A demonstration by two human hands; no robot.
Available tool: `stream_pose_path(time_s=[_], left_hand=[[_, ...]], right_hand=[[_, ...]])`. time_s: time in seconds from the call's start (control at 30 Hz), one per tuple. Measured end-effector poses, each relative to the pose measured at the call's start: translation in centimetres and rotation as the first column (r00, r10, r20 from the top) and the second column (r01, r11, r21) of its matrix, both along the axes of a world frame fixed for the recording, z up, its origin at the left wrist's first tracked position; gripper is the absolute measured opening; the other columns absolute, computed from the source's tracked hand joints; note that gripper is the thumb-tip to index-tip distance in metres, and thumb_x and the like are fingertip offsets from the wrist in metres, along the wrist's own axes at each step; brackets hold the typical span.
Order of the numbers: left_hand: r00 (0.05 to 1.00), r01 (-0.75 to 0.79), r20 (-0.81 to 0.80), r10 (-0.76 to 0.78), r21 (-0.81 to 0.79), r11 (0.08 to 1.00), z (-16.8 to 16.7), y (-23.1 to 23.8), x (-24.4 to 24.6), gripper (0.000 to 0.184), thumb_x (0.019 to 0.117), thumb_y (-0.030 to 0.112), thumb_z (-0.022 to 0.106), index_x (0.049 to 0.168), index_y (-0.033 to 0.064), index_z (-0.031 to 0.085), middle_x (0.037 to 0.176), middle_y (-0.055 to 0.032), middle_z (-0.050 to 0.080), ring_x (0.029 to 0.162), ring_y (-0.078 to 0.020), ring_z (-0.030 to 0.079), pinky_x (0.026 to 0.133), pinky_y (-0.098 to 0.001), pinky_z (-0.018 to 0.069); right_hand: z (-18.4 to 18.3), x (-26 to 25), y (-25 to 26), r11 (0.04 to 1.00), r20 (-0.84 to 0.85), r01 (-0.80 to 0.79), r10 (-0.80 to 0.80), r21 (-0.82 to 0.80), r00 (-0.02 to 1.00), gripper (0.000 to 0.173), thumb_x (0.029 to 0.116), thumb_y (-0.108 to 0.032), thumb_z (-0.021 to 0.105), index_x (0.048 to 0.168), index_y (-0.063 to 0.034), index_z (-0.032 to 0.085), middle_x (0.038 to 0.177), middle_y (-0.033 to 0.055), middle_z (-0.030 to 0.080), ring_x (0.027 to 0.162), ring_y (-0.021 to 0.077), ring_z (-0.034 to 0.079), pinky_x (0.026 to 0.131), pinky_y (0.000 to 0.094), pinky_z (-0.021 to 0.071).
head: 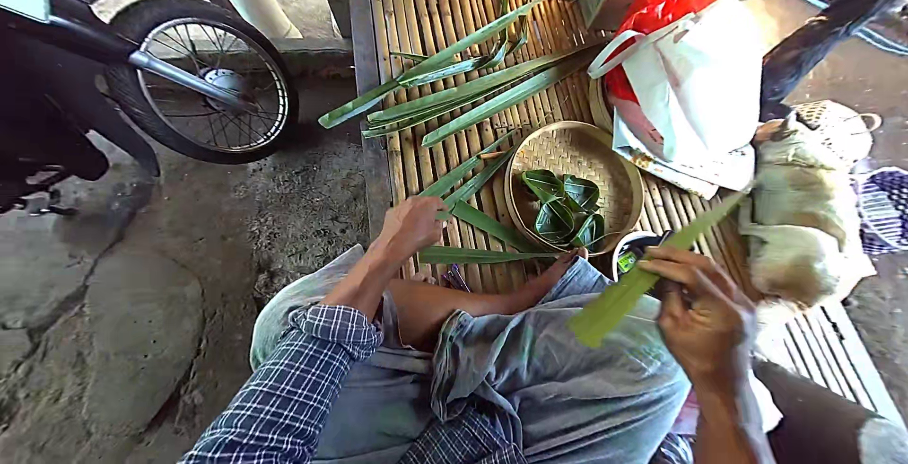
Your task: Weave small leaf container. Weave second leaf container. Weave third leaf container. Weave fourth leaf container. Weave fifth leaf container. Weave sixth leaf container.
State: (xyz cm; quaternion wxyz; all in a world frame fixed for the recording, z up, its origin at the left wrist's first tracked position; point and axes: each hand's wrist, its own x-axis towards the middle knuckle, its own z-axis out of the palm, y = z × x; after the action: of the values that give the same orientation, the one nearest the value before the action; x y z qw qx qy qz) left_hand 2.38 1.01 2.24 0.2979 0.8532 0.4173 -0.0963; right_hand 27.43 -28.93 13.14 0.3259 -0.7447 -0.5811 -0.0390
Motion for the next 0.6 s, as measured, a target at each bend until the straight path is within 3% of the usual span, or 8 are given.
stream_pose_path(time_s=[0.1, 0.17, 0.27, 0.33, 0.43, 0.53, 0.6], left_hand=[[0.99, -0.083, 0.112, 0.083, -0.005, 0.997, 0.0, 3.4, -1.3, 0.029, 0.0983, 0.025, 0.065, 0.126, 0.0195, 0.07, 0.115, -0.0095, 0.073, 0.103, -0.0324, 0.07, 0.087, -0.0637, 0.0543], [0.95, -0.201, 0.23, 0.21, -0.059, 0.978, -1.4, 4.6, -2.7, 0.024, 0.0981, 0.022, 0.067, 0.12, 0.014, 0.072, 0.113, -0.0081, 0.074, 0.102, -0.0278, 0.072, 0.091, -0.0593, 0.0556], [0.924, -0.355, 0.141, 0.355, -0.028, 0.935, -2.2, 5.9, -3.5, 0.023, 0.0954, 0.021, 0.069, 0.117, 0.0143, 0.073, 0.111, -0.007, 0.075, 0.103, -0.0291, 0.072, 0.09, -0.0622, 0.0542], [0.903, -0.414, 0.119, 0.413, -0.015, 0.91, -2.0, 6.8, -3.4, 0.025, 0.0951, 0.022, 0.068, 0.119, 0.0156, 0.073, 0.113, -0.0059, 0.075, 0.105, -0.0289, 0.071, 0.089, -0.0619, 0.0542], [0.862, -0.469, 0.178, 0.475, -0.075, 0.88, -3.0, 8.8, -3.0, 0.024, 0.096, 0.021, 0.067, 0.118, 0.013, 0.072, 0.114, -0.0055, 0.074, 0.106, -0.0246, 0.071, 0.094, -0.0558, 0.0553], [0.842, -0.504, 0.181, 0.509, -0.074, 0.86, -4.4, 10.5, -2.1, 0.025, 0.0977, 0.023, 0.065, 0.12, 0.0124, 0.071, 0.116, -0.0064, 0.073, 0.107, -0.0249, 0.07, 0.095, -0.0556, 0.0545], [0.834, -0.517, 0.234, 0.5, 0.016, 0.856, -5.6, 12.0, -1.4, 0.026, 0.098, 0.022, 0.063, 0.121, 0.011, 0.071, 0.113, -0.009, 0.074, 0.104, -0.0281, 0.071, 0.092, -0.0574, 0.0549]], right_hand=[[-2.6, -1.8, 5.5, 0.99, -0.06, -0.132, 0.129, -0.055, 0.99, 0.023, 0.0963, -0.002, 0.056, 0.103, -0.0086, 0.077, 0.117, 0.0113, 0.072, 0.111, 0.0201, 0.069, 0.095, 0.0365, 0.0596], [-4.8, -2.6, 9.7, 0.973, -0.086, -0.215, 0.207, -0.089, 0.975, 0.022, 0.095, -0.001, 0.059, 0.103, -0.0097, 0.077, 0.116, 0.0084, 0.072, 0.112, 0.0192, 0.069, 0.095, 0.0374, 0.0599], [-7.9, -3.2, 15.9, 0.926, -0.071, -0.317, 0.308, -0.204, 0.949, 0.023, 0.0933, -0.001, 0.061, 0.106, -0.0118, 0.076, 0.12, 0.0068, 0.071, 0.114, 0.0211, 0.068, 0.095, 0.0416, 0.0589], [-10.1, -3.5, 18.5, 0.879, -0.041, -0.349, 0.356, -0.324, 0.934, 0.031, 0.0969, -0.005, 0.059, 0.12, -0.0178, 0.075, 0.136, 0.0072, 0.065, 0.12, 0.0243, 0.066, 0.097, 0.0443, 0.0576], [-11.9, -4.3, 19.2, 0.844, -0.037, -0.352, 0.369, -0.404, 0.929, 0.043, 0.0968, -0.006, 0.056, 0.133, -0.0252, 0.069, 0.148, 0.0082, 0.058, 0.121, 0.0284, 0.066, 0.091, 0.0473, 0.0601], [-13.3, -4.5, 16.5, 0.835, -0.105, -0.339, 0.326, -0.433, 0.939, 0.034, 0.0978, -0.01, 0.057, 0.126, -0.0217, 0.072, 0.14, 0.0083, 0.064, 0.115, 0.0273, 0.07, 0.085, 0.0475, 0.0621], [-14.9, -4.3, 14.3, 0.842, -0.159, -0.311, 0.268, -0.44, 0.95, 0.028, 0.0995, -0.014, 0.057, 0.12, -0.0195, 0.075, 0.127, 0.0062, 0.07, 0.103, 0.0245, 0.073, 0.078, 0.0469, 0.0634]])
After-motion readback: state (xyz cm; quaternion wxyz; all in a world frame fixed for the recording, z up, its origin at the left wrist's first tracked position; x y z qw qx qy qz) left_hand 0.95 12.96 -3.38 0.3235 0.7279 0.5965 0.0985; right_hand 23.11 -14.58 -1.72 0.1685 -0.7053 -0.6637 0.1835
